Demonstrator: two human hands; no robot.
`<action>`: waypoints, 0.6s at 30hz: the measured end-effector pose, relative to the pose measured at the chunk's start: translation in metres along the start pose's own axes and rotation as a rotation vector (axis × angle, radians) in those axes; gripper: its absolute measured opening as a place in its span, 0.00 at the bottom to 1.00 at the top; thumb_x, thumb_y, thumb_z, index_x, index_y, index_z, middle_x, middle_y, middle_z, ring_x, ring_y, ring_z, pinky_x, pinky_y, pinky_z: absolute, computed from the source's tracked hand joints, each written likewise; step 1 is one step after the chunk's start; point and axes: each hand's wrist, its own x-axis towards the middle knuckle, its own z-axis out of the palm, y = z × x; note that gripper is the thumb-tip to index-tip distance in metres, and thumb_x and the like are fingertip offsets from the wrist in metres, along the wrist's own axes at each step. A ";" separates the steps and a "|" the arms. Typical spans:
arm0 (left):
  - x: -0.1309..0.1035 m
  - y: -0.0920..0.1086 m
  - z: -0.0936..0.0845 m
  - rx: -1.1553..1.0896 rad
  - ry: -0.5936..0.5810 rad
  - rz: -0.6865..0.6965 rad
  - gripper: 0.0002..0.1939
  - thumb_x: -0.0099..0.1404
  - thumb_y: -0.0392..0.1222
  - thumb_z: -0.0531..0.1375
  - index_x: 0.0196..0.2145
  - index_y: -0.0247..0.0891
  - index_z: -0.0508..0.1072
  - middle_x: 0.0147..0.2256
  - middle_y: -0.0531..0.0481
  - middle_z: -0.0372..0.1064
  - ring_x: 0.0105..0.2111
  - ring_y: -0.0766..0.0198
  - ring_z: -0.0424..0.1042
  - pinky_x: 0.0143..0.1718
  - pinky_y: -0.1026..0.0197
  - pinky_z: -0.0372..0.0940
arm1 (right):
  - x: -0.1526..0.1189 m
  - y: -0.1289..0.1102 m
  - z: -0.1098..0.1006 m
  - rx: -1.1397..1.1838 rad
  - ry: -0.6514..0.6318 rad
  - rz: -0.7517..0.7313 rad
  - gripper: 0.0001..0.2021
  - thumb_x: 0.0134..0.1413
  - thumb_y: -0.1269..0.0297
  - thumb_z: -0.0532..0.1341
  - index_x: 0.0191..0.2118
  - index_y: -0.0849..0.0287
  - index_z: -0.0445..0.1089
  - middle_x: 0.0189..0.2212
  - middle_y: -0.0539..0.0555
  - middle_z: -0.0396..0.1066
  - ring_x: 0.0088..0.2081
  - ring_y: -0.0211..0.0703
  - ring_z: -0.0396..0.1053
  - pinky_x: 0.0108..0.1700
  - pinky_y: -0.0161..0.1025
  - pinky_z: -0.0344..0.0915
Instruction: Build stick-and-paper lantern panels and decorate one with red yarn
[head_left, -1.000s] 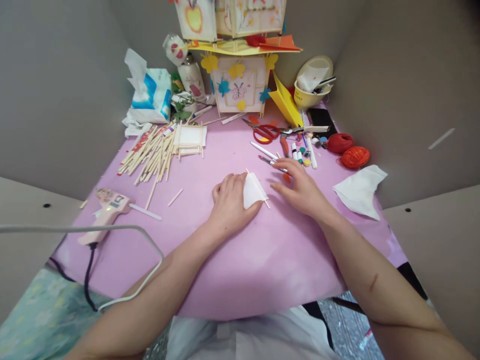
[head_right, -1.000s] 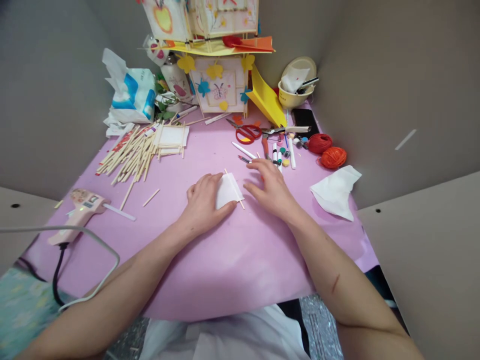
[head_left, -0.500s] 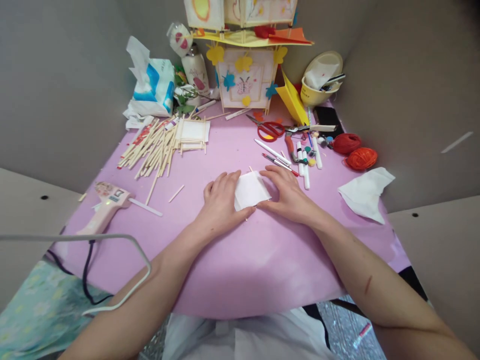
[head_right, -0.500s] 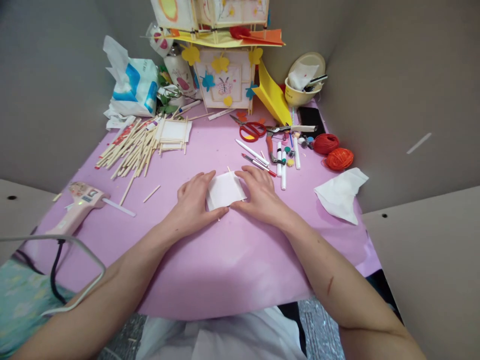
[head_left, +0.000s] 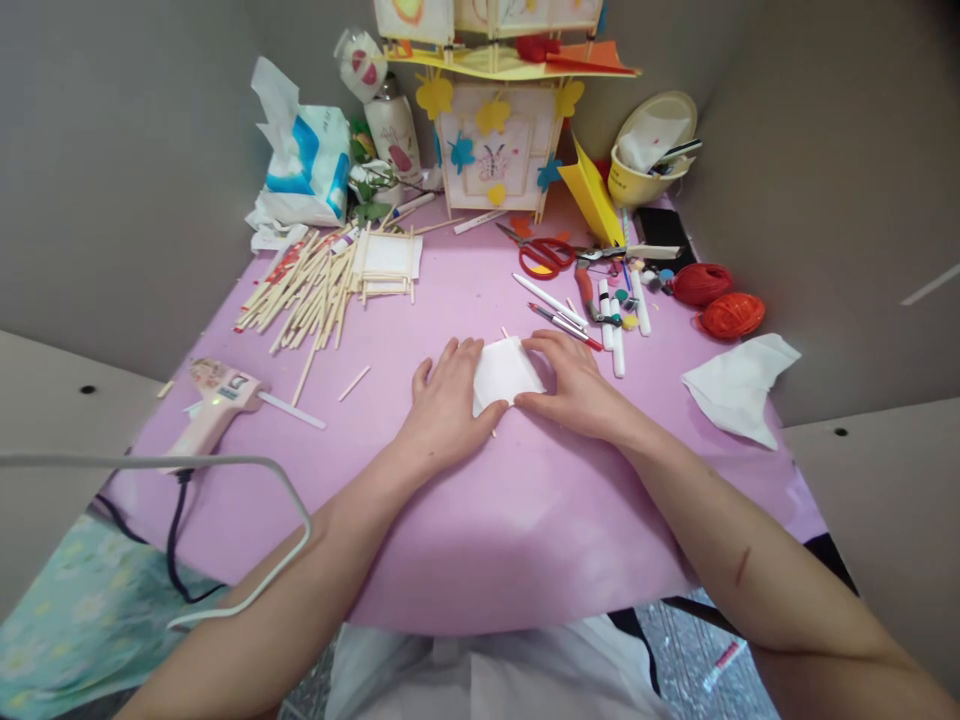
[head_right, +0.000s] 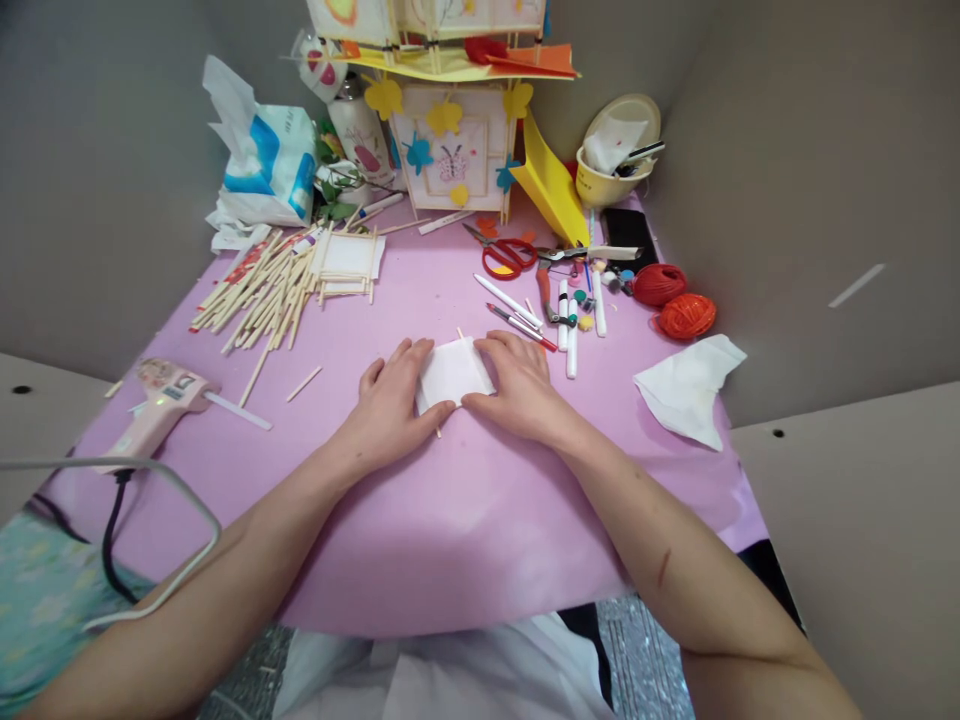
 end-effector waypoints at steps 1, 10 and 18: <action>0.000 0.000 0.000 0.003 -0.004 -0.005 0.37 0.64 0.49 0.55 0.66 0.37 0.47 0.67 0.38 0.49 0.68 0.47 0.43 0.65 0.35 0.41 | 0.001 -0.001 0.000 0.000 -0.006 0.015 0.33 0.46 0.56 0.65 0.59 0.58 0.61 0.62 0.62 0.56 0.64 0.56 0.51 0.65 0.54 0.47; 0.001 -0.001 -0.006 -0.096 -0.025 -0.028 0.39 0.63 0.53 0.56 0.66 0.36 0.48 0.67 0.36 0.48 0.68 0.47 0.43 0.65 0.36 0.39 | 0.005 0.001 -0.004 0.112 -0.022 0.039 0.30 0.50 0.55 0.62 0.59 0.57 0.61 0.61 0.61 0.58 0.64 0.54 0.53 0.64 0.54 0.49; -0.003 -0.009 -0.015 -0.157 -0.091 0.029 0.51 0.56 0.57 0.63 0.68 0.38 0.43 0.68 0.36 0.44 0.69 0.45 0.41 0.66 0.36 0.37 | 0.000 -0.005 -0.005 0.042 -0.058 0.035 0.38 0.45 0.51 0.66 0.61 0.56 0.58 0.63 0.62 0.54 0.65 0.57 0.49 0.65 0.56 0.46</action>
